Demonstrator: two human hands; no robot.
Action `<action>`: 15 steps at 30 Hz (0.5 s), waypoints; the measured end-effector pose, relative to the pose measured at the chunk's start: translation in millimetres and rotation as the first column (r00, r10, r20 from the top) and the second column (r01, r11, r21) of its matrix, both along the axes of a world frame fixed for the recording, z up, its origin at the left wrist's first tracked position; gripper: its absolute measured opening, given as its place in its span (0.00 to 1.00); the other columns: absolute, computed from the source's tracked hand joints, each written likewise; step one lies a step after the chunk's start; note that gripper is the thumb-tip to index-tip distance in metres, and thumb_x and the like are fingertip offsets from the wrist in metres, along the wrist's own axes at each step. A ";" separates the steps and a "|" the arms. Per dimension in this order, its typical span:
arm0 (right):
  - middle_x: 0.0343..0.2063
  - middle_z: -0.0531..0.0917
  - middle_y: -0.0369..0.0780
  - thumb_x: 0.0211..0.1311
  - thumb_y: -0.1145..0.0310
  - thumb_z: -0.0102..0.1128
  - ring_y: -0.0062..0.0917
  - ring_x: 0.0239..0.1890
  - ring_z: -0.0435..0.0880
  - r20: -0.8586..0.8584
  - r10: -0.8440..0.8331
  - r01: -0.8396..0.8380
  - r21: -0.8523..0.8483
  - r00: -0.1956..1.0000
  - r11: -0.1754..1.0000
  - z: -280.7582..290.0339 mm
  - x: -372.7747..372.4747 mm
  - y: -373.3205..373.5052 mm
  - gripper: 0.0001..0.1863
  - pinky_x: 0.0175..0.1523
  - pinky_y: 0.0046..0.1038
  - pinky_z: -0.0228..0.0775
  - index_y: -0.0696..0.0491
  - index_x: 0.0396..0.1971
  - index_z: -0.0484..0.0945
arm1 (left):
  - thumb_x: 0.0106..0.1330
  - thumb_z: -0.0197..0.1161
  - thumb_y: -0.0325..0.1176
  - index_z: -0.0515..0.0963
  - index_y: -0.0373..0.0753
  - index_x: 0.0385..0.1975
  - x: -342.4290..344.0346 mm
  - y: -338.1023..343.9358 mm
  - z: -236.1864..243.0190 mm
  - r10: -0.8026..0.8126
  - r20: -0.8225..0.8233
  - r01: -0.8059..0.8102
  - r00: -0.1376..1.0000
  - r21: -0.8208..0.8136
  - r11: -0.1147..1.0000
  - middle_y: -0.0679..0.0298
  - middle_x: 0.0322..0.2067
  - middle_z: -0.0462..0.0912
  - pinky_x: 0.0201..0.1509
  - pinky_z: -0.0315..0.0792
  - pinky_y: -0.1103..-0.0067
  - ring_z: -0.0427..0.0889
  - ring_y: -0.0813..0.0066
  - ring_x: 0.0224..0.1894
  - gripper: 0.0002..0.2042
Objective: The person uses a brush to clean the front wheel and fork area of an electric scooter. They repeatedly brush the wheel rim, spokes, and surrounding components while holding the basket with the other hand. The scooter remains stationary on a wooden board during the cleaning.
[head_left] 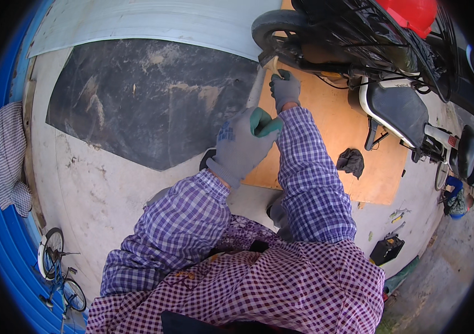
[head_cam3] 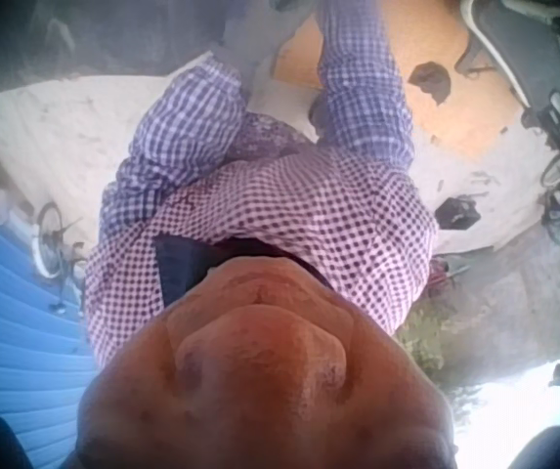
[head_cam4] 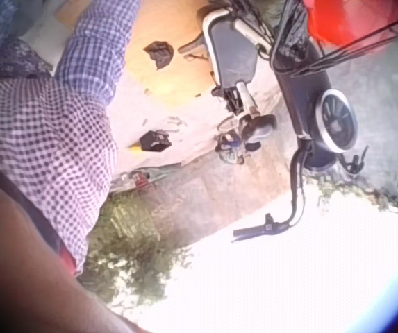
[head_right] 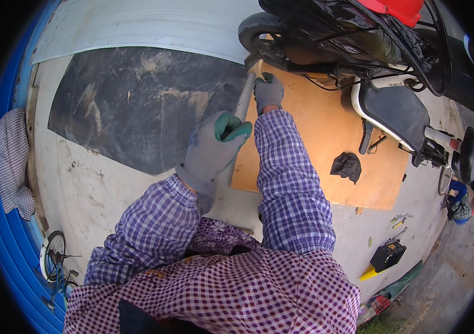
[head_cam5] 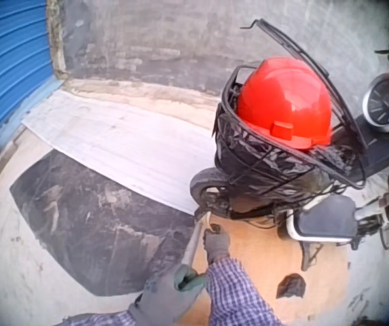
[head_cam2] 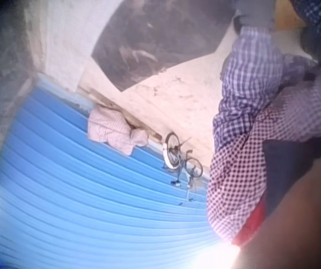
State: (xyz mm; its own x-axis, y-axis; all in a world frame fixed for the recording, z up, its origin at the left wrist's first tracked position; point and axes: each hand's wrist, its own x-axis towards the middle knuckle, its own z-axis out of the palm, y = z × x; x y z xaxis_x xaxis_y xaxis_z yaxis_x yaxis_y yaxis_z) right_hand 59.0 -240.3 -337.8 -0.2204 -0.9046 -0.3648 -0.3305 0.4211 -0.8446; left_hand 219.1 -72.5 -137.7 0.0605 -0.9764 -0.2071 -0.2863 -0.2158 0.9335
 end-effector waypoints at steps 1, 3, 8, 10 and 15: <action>0.29 0.87 0.43 0.65 0.69 0.64 0.26 0.27 0.84 0.128 -0.050 0.045 0.047 0.991 0.998 10.9 -2.7 17.2 0.18 0.32 0.30 0.76 0.56 0.54 0.82 | 0.67 0.71 0.37 0.79 0.33 0.34 -0.7 -1.0 0.2 0.000 -0.005 0.000 1.000 -0.013 1.000 0.59 0.28 0.80 0.36 0.73 0.74 0.78 0.76 0.30 0.12; 0.28 0.85 0.42 0.69 0.72 0.62 0.20 0.25 0.80 0.324 -0.086 0.068 0.065 0.942 0.996 34.2 -10.3 48.6 0.18 0.27 0.24 0.72 0.57 0.56 0.80 | 0.68 0.71 0.36 0.79 0.33 0.35 -0.2 -2.2 -0.6 0.014 -0.021 -0.014 1.000 0.005 1.000 0.60 0.27 0.81 0.35 0.73 0.76 0.78 0.78 0.29 0.12; 0.34 0.85 0.44 0.73 0.75 0.57 0.17 0.23 0.75 0.646 -0.132 0.122 0.060 0.752 0.991 84.1 -24.6 119.9 0.18 0.26 0.20 0.68 0.60 0.60 0.76 | 0.65 0.71 0.43 0.81 0.35 0.33 12.4 -1.5 -12.5 0.181 -0.226 -0.164 0.957 0.095 0.982 0.56 0.26 0.83 0.35 0.74 0.67 0.83 0.65 0.27 0.15; 0.34 0.85 0.44 0.73 0.76 0.56 0.17 0.23 0.75 0.669 -0.104 0.108 0.036 0.736 0.994 104.8 -26.8 141.6 0.18 0.26 0.20 0.68 0.60 0.60 0.76 | 0.66 0.71 0.42 0.80 0.34 0.31 18.4 -7.3 -21.4 0.205 -0.156 -0.213 0.966 -0.034 0.976 0.58 0.24 0.81 0.34 0.72 0.68 0.79 0.67 0.25 0.15; 0.31 0.85 0.41 0.71 0.73 0.59 0.15 0.21 0.74 0.402 -0.035 0.027 0.026 0.915 0.999 182.8 -46.3 193.5 0.17 0.25 0.20 0.66 0.61 0.57 0.77 | 0.66 0.71 0.39 0.76 0.33 0.27 34.8 -8.2 -33.6 0.270 -0.235 -0.295 0.934 -0.081 0.952 0.60 0.21 0.77 0.34 0.70 0.68 0.75 0.70 0.24 0.15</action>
